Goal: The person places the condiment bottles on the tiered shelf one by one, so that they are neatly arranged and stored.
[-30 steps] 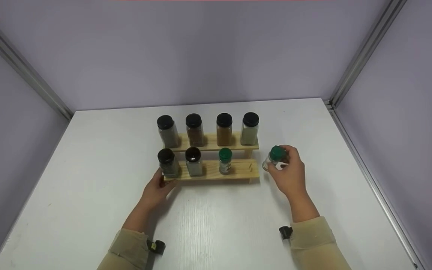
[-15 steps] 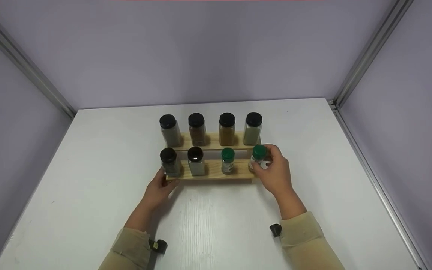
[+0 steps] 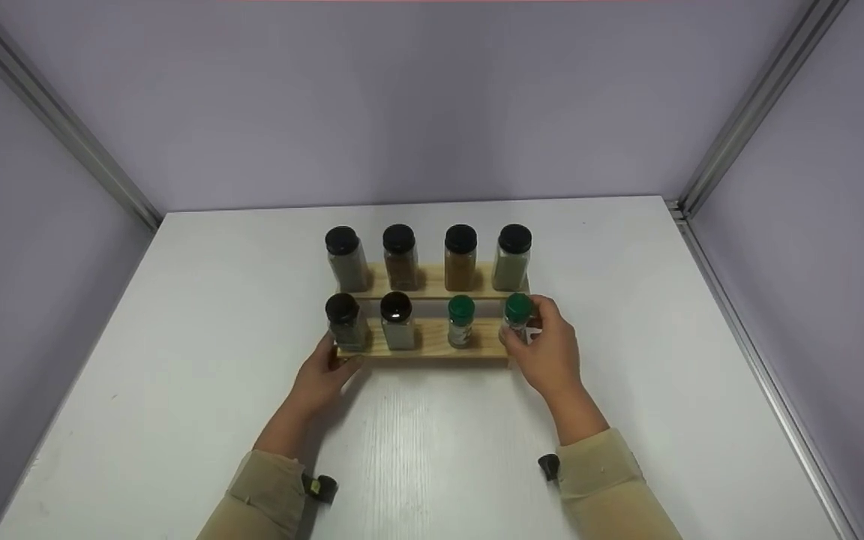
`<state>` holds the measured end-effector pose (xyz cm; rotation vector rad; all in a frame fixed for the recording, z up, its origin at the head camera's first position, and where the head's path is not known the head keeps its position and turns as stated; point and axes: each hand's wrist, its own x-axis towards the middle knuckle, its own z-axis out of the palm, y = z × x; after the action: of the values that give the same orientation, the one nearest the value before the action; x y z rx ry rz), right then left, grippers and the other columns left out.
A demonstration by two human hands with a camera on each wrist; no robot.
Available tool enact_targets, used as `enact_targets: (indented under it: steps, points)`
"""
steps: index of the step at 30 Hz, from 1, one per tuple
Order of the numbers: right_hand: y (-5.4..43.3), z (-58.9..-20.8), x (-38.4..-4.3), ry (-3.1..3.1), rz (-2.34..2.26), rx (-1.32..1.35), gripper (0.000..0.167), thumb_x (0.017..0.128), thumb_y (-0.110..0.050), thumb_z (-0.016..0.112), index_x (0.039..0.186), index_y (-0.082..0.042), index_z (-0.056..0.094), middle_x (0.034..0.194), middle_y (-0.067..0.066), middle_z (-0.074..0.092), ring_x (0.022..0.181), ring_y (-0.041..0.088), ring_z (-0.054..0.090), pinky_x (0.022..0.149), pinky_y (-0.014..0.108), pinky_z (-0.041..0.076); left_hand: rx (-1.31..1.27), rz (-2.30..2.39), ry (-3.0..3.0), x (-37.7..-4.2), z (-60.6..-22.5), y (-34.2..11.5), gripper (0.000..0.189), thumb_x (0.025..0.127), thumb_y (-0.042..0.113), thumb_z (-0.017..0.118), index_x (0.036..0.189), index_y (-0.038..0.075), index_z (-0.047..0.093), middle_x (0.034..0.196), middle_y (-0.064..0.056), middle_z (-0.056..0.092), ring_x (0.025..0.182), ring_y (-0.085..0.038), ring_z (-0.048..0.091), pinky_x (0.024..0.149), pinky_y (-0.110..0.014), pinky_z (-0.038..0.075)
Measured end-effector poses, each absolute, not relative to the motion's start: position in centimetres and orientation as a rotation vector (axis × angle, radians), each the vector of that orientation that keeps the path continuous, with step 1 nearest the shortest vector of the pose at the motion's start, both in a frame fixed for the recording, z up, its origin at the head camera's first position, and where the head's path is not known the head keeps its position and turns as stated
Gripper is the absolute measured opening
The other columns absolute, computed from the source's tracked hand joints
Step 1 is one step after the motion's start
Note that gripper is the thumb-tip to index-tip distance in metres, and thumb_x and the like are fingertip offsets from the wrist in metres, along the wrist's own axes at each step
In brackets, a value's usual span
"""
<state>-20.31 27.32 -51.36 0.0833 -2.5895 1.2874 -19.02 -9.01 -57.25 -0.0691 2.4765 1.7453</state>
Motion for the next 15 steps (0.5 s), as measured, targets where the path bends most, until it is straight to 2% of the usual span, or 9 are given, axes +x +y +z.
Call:
enact_targets:
  steps: [4,8,11,15]
  points:
    - [27.0,-51.8,-20.2,-2.577,1.294,0.075,0.048,0.094,-0.003,0.078,0.136,0.0,0.055,0.125,0.018,0.07,0.111,0.03,0.067,0.089,0.042,0.055,-0.076,1.742,2.467,-19.0,-57.6,-9.2,0.082,0.102,0.027,0.069,0.171,0.028,0.025,0.147,-0.021,0.059,0.13,-0.033,0.06,0.108,-0.05,0.048]
    - [26.5,-52.3,-20.0,-2.571,1.326,0.086,0.053,0.094,-0.008,0.08,0.139,0.0,0.052,0.128,0.019,0.067,0.117,0.035,0.064,0.095,0.051,0.053,-0.011,1.7,2.532,-19.2,-57.9,-9.8,0.084,0.102,0.029,0.071,0.17,0.017,0.024,0.135,-0.02,0.066,0.118,-0.03,0.065,0.102,-0.049,0.051]
    - [26.4,-52.6,-19.6,-2.611,1.311,0.096,0.064,0.095,-0.017,0.082,0.145,0.002,0.046,0.138,0.023,0.059,0.129,0.041,0.056,0.104,0.06,0.046,0.048,1.7,2.601,-19.2,-57.8,-10.4,0.087,0.1,0.028,0.075,0.168,0.005,0.025,0.125,-0.02,0.065,0.109,-0.031,0.065,0.096,-0.049,0.052]
    - [27.3,-52.4,-19.0,-2.742,1.045,0.138,0.08,0.091,-0.029,0.085,0.148,0.007,0.042,0.149,0.03,0.044,0.14,0.05,0.04,0.113,0.066,0.036,0.023,1.63,2.777,-18.9,-56.8,-10.9,0.098,0.094,0.039,0.083,0.166,0.003,0.028,0.132,-0.019,0.057,0.11,-0.031,0.061,0.093,-0.048,0.052]
